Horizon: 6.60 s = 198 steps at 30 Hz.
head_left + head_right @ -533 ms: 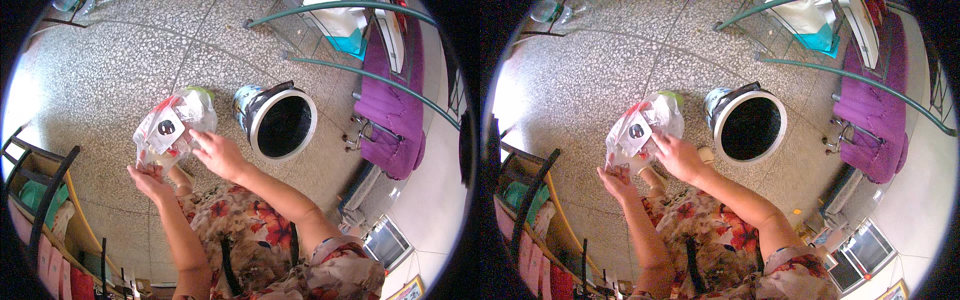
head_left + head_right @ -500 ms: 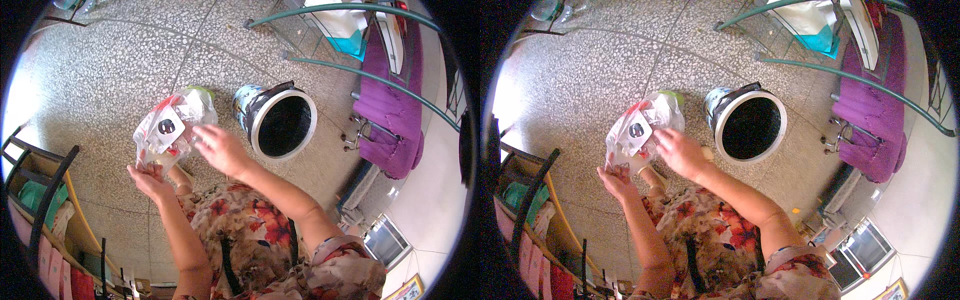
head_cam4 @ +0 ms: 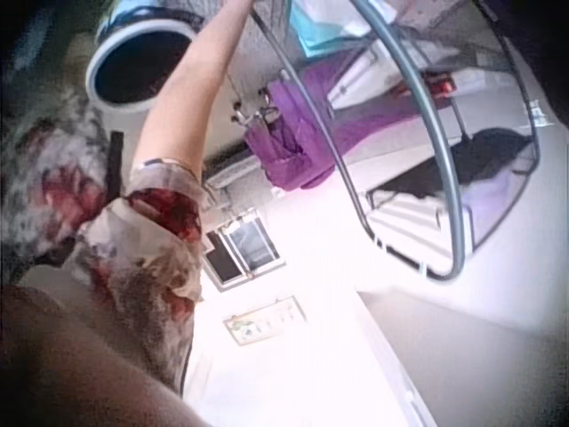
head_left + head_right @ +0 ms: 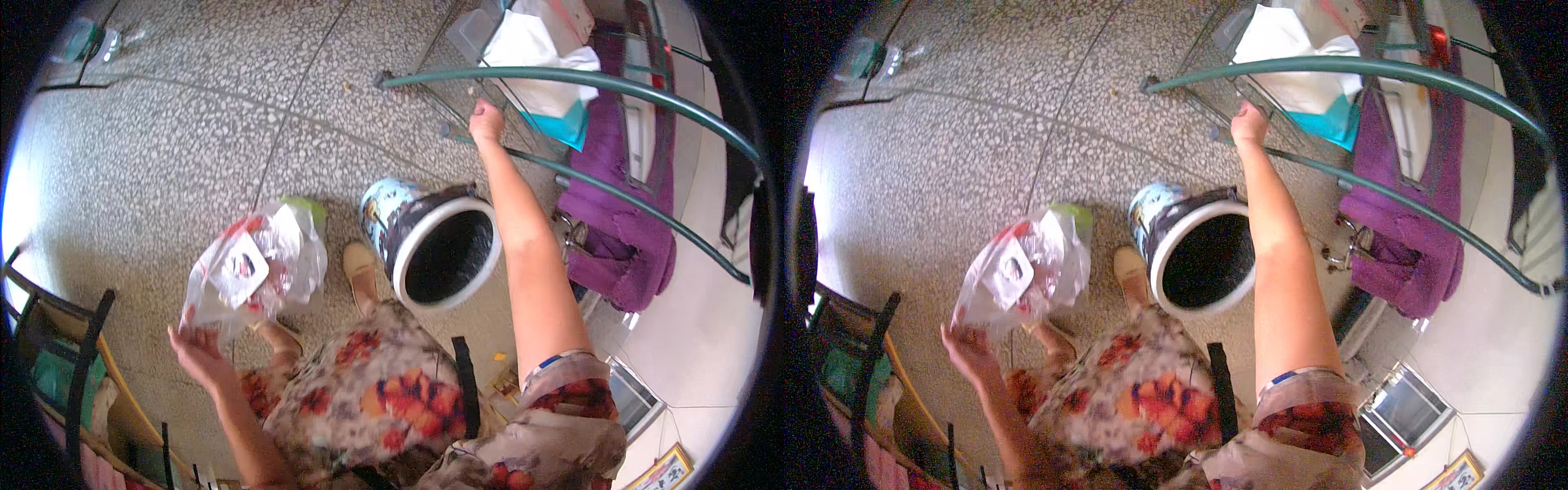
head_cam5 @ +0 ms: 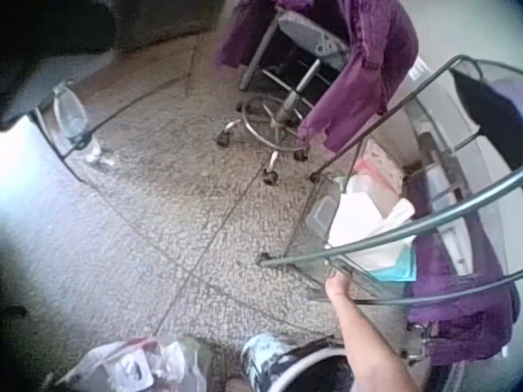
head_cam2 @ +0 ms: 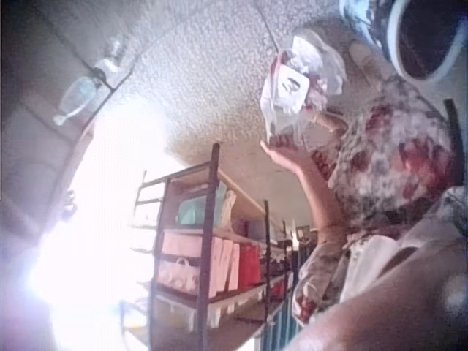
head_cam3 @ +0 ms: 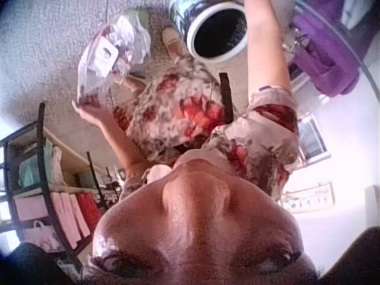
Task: The person picks up trash from the floor, including a bottle and plastic scraps, places the items into a plastic bag, carries the bag outside, and deposits it into a large green waste bin.
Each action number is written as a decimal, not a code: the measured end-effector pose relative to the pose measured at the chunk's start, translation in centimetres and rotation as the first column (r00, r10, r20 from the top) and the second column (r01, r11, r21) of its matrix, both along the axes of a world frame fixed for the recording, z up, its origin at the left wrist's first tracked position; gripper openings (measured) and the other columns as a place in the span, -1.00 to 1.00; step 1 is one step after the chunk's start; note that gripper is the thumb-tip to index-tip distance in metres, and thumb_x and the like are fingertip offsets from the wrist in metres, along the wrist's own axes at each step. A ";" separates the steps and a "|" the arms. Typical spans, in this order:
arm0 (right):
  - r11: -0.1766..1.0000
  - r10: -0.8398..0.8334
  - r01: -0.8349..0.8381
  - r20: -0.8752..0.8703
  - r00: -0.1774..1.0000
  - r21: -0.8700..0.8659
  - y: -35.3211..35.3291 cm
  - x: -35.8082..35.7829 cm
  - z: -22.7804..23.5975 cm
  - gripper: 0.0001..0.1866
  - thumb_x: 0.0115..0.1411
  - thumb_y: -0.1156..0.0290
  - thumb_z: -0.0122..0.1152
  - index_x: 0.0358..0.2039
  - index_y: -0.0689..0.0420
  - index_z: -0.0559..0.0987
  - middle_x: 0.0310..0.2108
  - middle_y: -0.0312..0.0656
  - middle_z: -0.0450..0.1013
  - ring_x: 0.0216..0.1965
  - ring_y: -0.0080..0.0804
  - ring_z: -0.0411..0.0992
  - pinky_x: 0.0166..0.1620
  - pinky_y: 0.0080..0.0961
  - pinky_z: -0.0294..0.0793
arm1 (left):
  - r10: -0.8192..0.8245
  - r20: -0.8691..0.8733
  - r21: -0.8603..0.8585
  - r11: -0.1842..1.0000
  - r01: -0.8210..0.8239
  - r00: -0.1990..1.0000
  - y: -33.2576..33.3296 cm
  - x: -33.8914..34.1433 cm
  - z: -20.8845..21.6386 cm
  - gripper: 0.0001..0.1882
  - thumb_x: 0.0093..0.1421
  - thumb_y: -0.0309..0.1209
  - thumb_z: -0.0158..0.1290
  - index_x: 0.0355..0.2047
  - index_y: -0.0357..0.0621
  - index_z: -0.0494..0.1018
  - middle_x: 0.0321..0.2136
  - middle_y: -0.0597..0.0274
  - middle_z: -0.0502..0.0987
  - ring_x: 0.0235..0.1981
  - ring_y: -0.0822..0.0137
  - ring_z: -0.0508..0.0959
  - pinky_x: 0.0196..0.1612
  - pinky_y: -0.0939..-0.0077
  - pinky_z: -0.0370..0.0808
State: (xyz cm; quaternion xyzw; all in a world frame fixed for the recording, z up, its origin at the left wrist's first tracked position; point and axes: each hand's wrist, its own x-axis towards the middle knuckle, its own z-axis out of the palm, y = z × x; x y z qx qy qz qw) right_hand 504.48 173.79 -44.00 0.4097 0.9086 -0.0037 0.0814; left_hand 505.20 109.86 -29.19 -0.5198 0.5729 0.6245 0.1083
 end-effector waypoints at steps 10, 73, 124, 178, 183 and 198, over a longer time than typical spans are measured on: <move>0.999 -0.020 0.023 -0.139 0.990 0.023 6.0 -2.3 -5.3 -0.75 0.07 0.40 0.12 -0.20 0.05 0.56 -0.29 -0.10 0.53 -0.21 -0.05 0.47 -0.16 -0.30 0.45 | -0.136 0.041 0.017 0.991 0.135 0.990 -0.7 -0.7 -1.4 -0.51 0.30 -0.10 -0.16 -0.14 -0.36 0.44 -0.26 0.25 0.56 -0.60 0.60 0.16 -0.50 0.68 0.27; 0.825 0.165 -0.306 -0.314 0.935 -0.476 -24.5 -9.1 -10.7 -0.85 -0.20 0.33 0.33 -0.60 0.10 0.58 -0.60 -0.20 0.53 -0.54 -0.34 0.51 -0.37 -0.44 0.49 | -0.013 0.043 0.050 0.999 0.010 0.999 -1.3 -0.3 1.5 -0.45 0.32 -0.08 -0.25 -0.17 -0.40 0.48 -0.67 0.38 0.24 -0.58 0.47 0.25 -0.43 0.57 0.22; 0.191 0.525 -0.789 -0.618 0.585 -0.584 -47.7 3.8 9.0 -0.76 0.02 0.54 0.21 -0.24 0.23 0.53 -0.24 -0.10 0.50 -0.19 -0.23 0.46 -0.11 -0.44 0.47 | 0.117 0.001 0.113 0.987 -0.117 0.993 -0.5 1.8 -0.9 -0.47 0.35 -0.11 -0.30 -0.20 -0.37 0.48 -0.67 0.39 0.23 -0.60 0.48 0.23 -0.45 0.53 0.25; 0.777 -0.188 -0.055 -0.314 0.931 -0.627 -45.8 9.5 6.6 -0.69 0.02 0.34 0.32 -0.33 0.20 0.42 -0.45 -0.24 0.39 -0.45 -0.48 0.36 -0.34 -0.55 0.39 | 0.289 -0.215 0.360 0.912 -0.199 0.933 -4.1 2.6 0.4 -0.29 0.26 0.11 -0.43 -0.11 -0.33 0.40 -0.64 0.27 0.37 -0.77 0.47 0.16 -0.64 0.61 0.10; 0.656 -0.103 0.073 0.007 0.995 -0.751 -40.5 12.9 4.1 -0.59 -0.04 0.29 0.36 -0.29 0.32 0.47 -0.37 -0.13 0.46 -0.32 -0.41 0.42 -0.22 -0.47 0.41 | 0.286 -0.225 0.427 0.888 -0.170 0.931 -4.2 2.4 0.7 -0.29 0.25 0.15 -0.40 -0.15 -0.32 0.40 -0.59 0.23 0.43 -0.74 0.47 0.24 -0.66 0.61 0.13; 0.043 0.644 -0.746 -0.553 0.529 -0.664 -53.2 0.7 9.1 -0.84 0.10 0.47 0.08 -0.33 0.23 0.57 -0.29 -0.07 0.47 -0.25 -0.30 0.47 -0.19 -0.44 0.47 | 0.141 -0.184 0.079 0.989 -0.128 0.973 -2.8 3.0 -0.1 -0.26 0.20 0.25 -0.35 -0.08 -0.23 0.33 -0.69 0.28 0.31 -0.68 0.39 0.31 -0.56 0.48 0.30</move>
